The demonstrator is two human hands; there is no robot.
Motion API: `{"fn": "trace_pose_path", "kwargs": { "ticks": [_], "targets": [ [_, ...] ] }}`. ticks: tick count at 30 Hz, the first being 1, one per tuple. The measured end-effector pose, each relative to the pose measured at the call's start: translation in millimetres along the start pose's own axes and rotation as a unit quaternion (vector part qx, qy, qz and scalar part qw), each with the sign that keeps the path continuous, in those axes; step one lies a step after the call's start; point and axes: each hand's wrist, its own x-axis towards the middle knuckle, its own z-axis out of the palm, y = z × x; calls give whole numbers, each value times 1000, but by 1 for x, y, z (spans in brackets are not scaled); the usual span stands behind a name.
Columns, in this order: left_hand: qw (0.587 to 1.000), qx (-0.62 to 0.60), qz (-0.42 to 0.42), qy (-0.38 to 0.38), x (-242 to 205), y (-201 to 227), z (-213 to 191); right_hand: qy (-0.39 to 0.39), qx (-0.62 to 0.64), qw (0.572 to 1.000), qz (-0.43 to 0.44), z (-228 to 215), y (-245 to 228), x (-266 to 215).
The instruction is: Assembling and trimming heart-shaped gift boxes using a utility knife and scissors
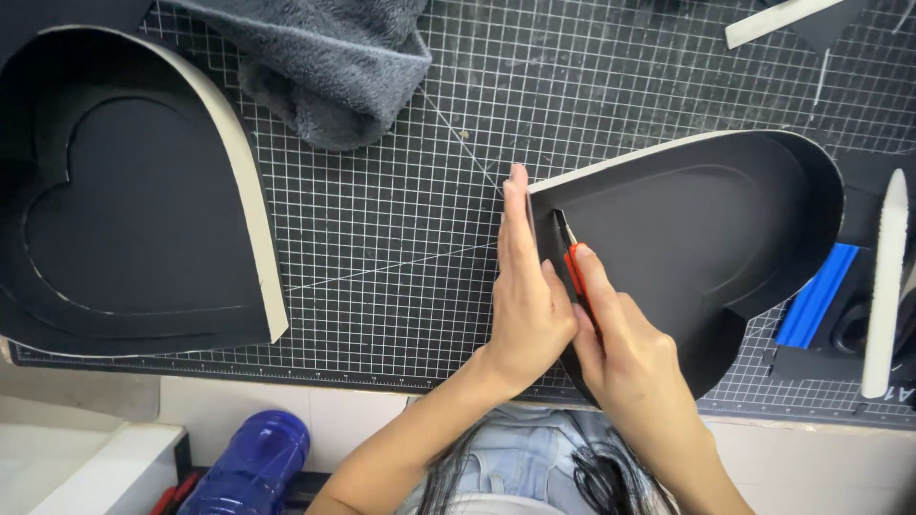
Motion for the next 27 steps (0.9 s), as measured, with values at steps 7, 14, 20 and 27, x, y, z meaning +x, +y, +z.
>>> {"fn": "trace_pose_path", "kwargs": {
  "ticks": [7, 14, 20, 27],
  "targets": [
    [1000, 7, 15, 0, 1, -3, -2, 3, -6, 1000, -7, -6, -6, 3],
    [999, 22, 38, 5, 1, -4, -1, -15, -22, 1000, 15, -8, -10, -2],
    [999, 18, 30, -2, 0, -5, 0, -24, -30, 999, 25, -9, -11, -10],
    [1000, 12, 23, -4, -2, -4, 1, -34, -24, 999, 30, -11, -12, -12]
  ]
}}
